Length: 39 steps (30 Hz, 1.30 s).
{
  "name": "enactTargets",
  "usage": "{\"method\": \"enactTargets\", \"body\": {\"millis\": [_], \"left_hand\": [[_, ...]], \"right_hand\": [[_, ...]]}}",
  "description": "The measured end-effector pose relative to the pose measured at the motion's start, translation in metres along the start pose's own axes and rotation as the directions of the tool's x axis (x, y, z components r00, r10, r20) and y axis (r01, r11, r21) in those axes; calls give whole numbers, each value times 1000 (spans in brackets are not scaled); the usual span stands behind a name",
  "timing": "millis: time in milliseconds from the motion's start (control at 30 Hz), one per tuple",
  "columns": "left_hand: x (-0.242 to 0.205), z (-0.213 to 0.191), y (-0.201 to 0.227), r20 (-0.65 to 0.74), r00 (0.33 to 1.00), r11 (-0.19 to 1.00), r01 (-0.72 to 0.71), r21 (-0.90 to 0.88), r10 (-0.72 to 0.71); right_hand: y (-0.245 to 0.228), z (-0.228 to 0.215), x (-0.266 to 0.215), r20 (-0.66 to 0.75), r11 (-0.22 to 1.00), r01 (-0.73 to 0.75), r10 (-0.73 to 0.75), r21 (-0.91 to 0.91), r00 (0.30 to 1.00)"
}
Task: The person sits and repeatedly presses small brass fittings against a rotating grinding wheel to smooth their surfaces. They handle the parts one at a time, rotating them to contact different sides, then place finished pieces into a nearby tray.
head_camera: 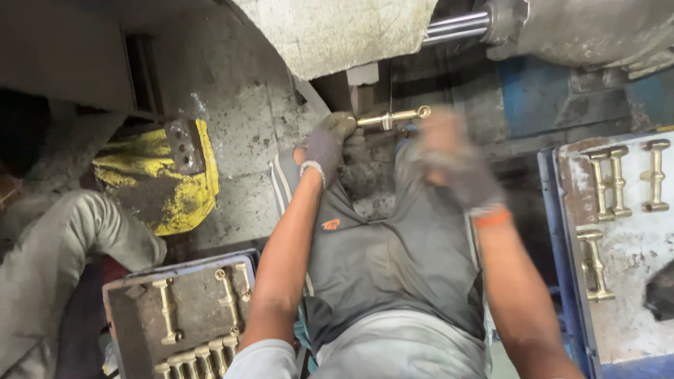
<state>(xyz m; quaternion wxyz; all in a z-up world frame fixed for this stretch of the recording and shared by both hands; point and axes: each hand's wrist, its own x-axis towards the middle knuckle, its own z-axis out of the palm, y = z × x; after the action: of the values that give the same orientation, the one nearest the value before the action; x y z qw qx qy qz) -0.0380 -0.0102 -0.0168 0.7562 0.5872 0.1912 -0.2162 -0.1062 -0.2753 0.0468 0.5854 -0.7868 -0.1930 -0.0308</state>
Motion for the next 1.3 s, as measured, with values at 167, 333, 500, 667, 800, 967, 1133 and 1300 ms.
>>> {"method": "enactTargets", "body": {"millis": [167, 333, 500, 667, 800, 967, 1133, 1300], "left_hand": [[4, -1, 2, -42, 954, 872, -254, 420, 298], [2, 0, 8, -143, 980, 911, -72, 406, 141], [-2, 5, 6, -97, 985, 956, -109, 271, 140], [-8, 3, 2, 17, 999, 999, -32, 42, 32], [-21, 2, 3, 27, 998, 995, -47, -87, 49], [-43, -2, 17, 57, 995, 996, -82, 35, 80], [-75, 8, 33, 490, 479, -177, -559, 810, 728], [-112, 34, 57, 88, 769, 444, -454, 772, 633]], "right_hand": [[-37, 67, 68, 122, 857, -359, 428, -370, 896], [-59, 70, 88, 129, 704, -709, 707, -33, 695], [-55, 64, 75, 71, 646, -762, 759, 49, 647], [-25, 36, 39, -105, 639, -510, 677, 576, 729], [22, -29, -22, -540, 850, -452, 523, 272, 659], [66, -113, -101, -747, 641, -603, 70, -474, 661], [66, -127, -109, -796, 249, -789, 97, -562, 597], [22, -64, -50, -656, 852, -377, 54, -363, 753]]}}
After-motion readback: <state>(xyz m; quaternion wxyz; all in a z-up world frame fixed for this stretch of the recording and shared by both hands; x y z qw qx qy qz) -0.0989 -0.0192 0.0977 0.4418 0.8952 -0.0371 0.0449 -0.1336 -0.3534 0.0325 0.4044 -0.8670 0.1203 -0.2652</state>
